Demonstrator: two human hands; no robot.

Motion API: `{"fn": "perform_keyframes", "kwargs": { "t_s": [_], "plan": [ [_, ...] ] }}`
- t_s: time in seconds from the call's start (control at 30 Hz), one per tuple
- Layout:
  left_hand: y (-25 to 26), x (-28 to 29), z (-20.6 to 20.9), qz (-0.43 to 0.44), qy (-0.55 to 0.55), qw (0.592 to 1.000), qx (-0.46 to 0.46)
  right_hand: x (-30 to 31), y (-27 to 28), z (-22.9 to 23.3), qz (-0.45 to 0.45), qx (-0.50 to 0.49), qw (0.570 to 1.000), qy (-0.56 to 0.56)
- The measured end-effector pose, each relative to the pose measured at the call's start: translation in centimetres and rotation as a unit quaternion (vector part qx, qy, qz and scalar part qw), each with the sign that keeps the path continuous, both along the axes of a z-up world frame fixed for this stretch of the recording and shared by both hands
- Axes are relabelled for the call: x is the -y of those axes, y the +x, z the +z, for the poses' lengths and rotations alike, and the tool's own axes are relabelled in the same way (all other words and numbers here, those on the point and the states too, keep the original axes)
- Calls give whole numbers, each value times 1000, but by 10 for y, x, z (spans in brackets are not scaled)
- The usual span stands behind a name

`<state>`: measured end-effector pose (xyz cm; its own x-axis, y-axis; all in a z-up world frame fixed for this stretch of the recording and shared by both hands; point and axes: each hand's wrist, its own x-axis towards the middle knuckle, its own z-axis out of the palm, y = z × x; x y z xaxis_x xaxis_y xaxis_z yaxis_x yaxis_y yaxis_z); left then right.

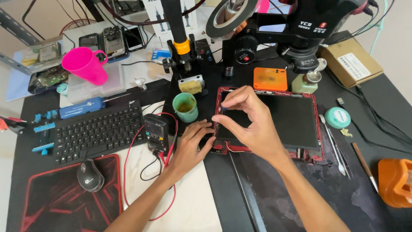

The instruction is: The person uses a metal prying tool to separate the screen bezel from the laptop chassis, carefully working along the edges to release clips. They then use a screwdriver to remove screws from the back of the detached screen assembly.

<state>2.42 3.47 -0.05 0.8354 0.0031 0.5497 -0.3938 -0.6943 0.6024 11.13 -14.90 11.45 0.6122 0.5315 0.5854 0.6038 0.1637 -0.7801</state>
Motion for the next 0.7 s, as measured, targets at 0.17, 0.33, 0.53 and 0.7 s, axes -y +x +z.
{"fn": "perform_keyframes", "kwargs": {
  "t_s": [0.17,0.33,0.53,0.7],
  "plan": [
    [4,14,-4,45,-30,998,-14,0,4,-10,14,-74,997,18],
    [5,20,-12,73,-81,994,-22,-2,0,0,30,-108,994,5],
    [2,18,-14,60,-110,992,-9,-5,-1,-11,5,-22,1000,22],
    [-1,17,-14,48,-109,993,-22,-3,-5,-3,14,-71,997,3]
  ]
}}
